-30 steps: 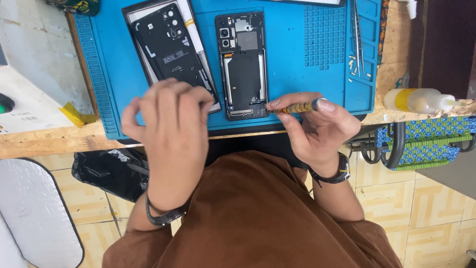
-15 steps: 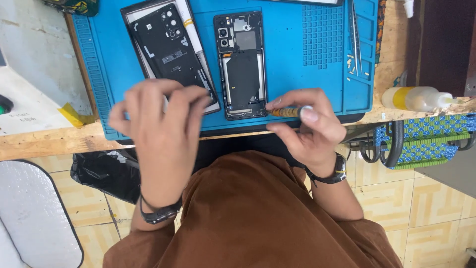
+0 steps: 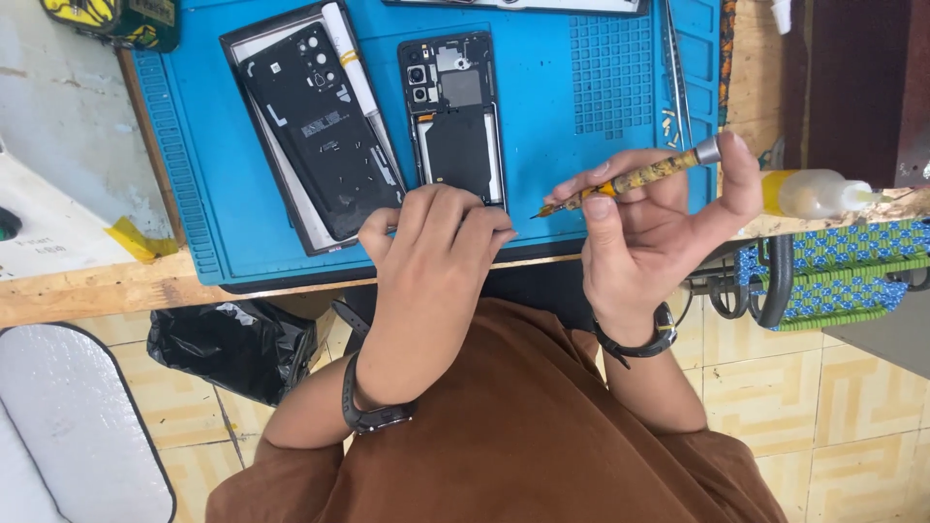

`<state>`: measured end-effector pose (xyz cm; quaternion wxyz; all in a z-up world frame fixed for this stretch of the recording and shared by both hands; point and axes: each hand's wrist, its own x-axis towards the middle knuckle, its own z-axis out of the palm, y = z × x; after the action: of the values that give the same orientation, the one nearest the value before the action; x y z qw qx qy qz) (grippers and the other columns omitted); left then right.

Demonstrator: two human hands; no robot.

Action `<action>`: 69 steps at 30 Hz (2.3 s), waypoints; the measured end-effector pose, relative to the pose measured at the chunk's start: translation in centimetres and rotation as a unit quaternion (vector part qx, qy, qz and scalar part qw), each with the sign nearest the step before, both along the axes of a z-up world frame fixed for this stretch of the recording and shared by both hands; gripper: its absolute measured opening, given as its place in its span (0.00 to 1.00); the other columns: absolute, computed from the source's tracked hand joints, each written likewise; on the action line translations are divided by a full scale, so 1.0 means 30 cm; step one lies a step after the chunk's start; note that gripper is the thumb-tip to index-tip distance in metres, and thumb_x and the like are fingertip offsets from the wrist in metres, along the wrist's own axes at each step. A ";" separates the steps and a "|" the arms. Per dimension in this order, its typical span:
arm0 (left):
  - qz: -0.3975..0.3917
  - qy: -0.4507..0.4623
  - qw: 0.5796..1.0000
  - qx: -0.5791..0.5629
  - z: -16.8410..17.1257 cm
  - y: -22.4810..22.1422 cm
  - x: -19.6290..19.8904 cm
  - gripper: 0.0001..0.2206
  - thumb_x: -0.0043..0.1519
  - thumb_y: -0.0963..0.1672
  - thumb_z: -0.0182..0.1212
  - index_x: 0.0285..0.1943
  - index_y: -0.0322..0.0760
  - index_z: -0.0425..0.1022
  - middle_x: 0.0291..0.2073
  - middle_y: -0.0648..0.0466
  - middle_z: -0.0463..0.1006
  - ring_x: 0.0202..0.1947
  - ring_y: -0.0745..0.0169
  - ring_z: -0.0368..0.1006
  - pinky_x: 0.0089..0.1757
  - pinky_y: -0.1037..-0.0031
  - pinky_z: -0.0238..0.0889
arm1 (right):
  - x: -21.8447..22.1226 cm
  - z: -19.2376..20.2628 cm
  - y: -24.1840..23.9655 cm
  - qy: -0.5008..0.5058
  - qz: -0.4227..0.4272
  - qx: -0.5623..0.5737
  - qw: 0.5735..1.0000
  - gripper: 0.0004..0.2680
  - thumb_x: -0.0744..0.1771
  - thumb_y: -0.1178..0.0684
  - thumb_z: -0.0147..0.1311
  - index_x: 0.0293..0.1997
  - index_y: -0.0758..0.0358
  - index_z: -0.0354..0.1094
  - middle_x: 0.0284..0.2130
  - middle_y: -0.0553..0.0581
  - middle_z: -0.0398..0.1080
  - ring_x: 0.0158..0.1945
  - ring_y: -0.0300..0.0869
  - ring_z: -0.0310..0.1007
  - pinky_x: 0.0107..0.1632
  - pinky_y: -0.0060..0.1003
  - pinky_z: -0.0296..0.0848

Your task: Using a precision screwdriver to remove or install screws on the internal components of a disassembled smartphone on a repair bench.

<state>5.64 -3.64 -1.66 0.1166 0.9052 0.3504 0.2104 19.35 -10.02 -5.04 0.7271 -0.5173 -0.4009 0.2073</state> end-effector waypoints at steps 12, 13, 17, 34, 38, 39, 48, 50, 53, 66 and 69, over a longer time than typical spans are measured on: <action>0.142 0.273 0.936 0.172 0.068 -0.091 0.084 0.06 0.66 0.43 0.51 0.36 0.52 0.65 0.33 0.62 0.62 0.41 0.69 0.63 0.45 0.75 0.49 | 0.013 -0.034 -0.016 0.023 0.013 0.018 0.999 0.24 0.69 0.68 0.46 0.67 0.40 0.41 0.38 0.73 0.60 0.37 0.54 0.65 0.41 0.56 0.79; 0.143 0.274 0.936 0.171 0.068 -0.092 0.084 0.06 0.66 0.43 0.51 0.36 0.52 0.65 0.33 0.62 0.62 0.41 0.69 0.63 0.45 0.75 0.49 | 0.014 -0.037 -0.016 0.024 0.014 0.017 0.999 0.24 0.69 0.68 0.46 0.67 0.40 0.41 0.38 0.73 0.60 0.37 0.54 0.65 0.41 0.56 0.79; 0.148 0.278 0.930 0.188 0.053 -0.090 0.083 0.05 0.67 0.45 0.49 0.38 0.51 0.64 0.34 0.62 0.64 0.40 0.70 0.63 0.46 0.76 0.48 | 0.008 -0.022 -0.010 0.001 0.018 0.024 1.000 0.24 0.69 0.68 0.45 0.66 0.40 0.42 0.37 0.74 0.59 0.37 0.56 0.64 0.42 0.57 0.78; 0.084 -0.032 0.996 -0.002 -0.020 -0.059 0.015 0.06 0.61 0.42 0.66 0.38 0.45 0.71 0.35 0.57 0.68 0.46 0.57 0.70 0.48 0.68 0.42 | -0.008 -0.003 0.001 -0.043 0.009 0.006 0.999 0.24 0.69 0.68 0.45 0.66 0.40 0.43 0.37 0.75 0.57 0.37 0.56 0.63 0.41 0.57 0.78; 0.096 -0.034 0.995 0.003 -0.015 -0.063 0.027 0.06 0.62 0.41 0.64 0.37 0.46 0.71 0.35 0.58 0.69 0.45 0.58 0.70 0.47 0.68 0.41 | -0.005 0.002 0.002 -0.051 0.011 0.000 0.999 0.24 0.68 0.70 0.44 0.65 0.40 0.42 0.37 0.74 0.57 0.37 0.55 0.63 0.41 0.57 0.79; 0.104 -0.029 0.994 0.006 -0.014 -0.066 0.029 0.06 0.62 0.41 0.63 0.36 0.47 0.70 0.35 0.58 0.69 0.45 0.58 0.71 0.47 0.68 0.41 | -0.007 0.003 0.002 -0.052 0.012 -0.002 0.999 0.24 0.68 0.70 0.44 0.65 0.40 0.42 0.38 0.74 0.57 0.38 0.55 0.62 0.41 0.57 0.79; 0.127 0.211 0.963 0.112 0.033 -0.080 0.067 0.06 0.68 0.46 0.52 0.36 0.50 0.65 0.32 0.61 0.60 0.41 0.68 0.64 0.46 0.75 0.46 | -0.004 -0.011 -0.002 -0.042 0.016 0.006 0.999 0.24 0.69 0.70 0.44 0.66 0.41 0.42 0.37 0.75 0.58 0.36 0.57 0.63 0.41 0.57 0.78; 0.118 0.166 0.974 0.099 0.027 -0.076 0.054 0.06 0.67 0.44 0.53 0.36 0.48 0.64 0.32 0.60 0.61 0.39 0.66 0.64 0.46 0.74 0.46 | -0.004 -0.004 -0.001 -0.054 0.021 0.010 0.998 0.24 0.68 0.71 0.43 0.65 0.42 0.42 0.37 0.74 0.57 0.37 0.56 0.63 0.40 0.57 0.79; 0.099 0.067 0.992 0.031 0.004 -0.095 0.006 0.05 0.66 0.42 0.53 0.36 0.44 0.64 0.35 0.57 0.64 0.41 0.61 0.66 0.45 0.70 0.45 | -0.003 0.008 0.015 -0.095 0.037 0.018 0.995 0.25 0.67 0.72 0.43 0.64 0.44 0.41 0.37 0.74 0.56 0.36 0.54 0.63 0.38 0.55 0.79; -0.027 -0.128 0.985 -0.109 -0.064 -0.071 -0.128 0.06 0.64 0.40 0.45 0.35 0.35 0.65 0.36 0.48 0.67 0.41 0.47 0.66 0.42 0.62 0.51 | -0.005 0.019 0.053 -0.255 0.073 0.037 0.963 0.20 0.66 0.67 0.44 0.60 0.51 0.41 0.32 0.73 0.58 0.31 0.52 0.67 0.34 0.46 0.79; -0.023 -0.139 0.983 -0.117 -0.052 -0.054 -0.125 0.05 0.64 0.39 0.43 0.36 0.36 0.64 0.36 0.49 0.67 0.41 0.48 0.66 0.42 0.62 0.48 | -0.009 0.019 0.053 -0.256 0.077 0.045 0.963 0.20 0.66 0.67 0.43 0.60 0.50 0.41 0.32 0.73 0.57 0.31 0.52 0.66 0.34 0.45 0.79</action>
<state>1.88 -5.24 -3.23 0.2739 0.8551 0.3324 0.2887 19.09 -8.43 -4.49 0.6047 -0.4872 -0.6212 0.1055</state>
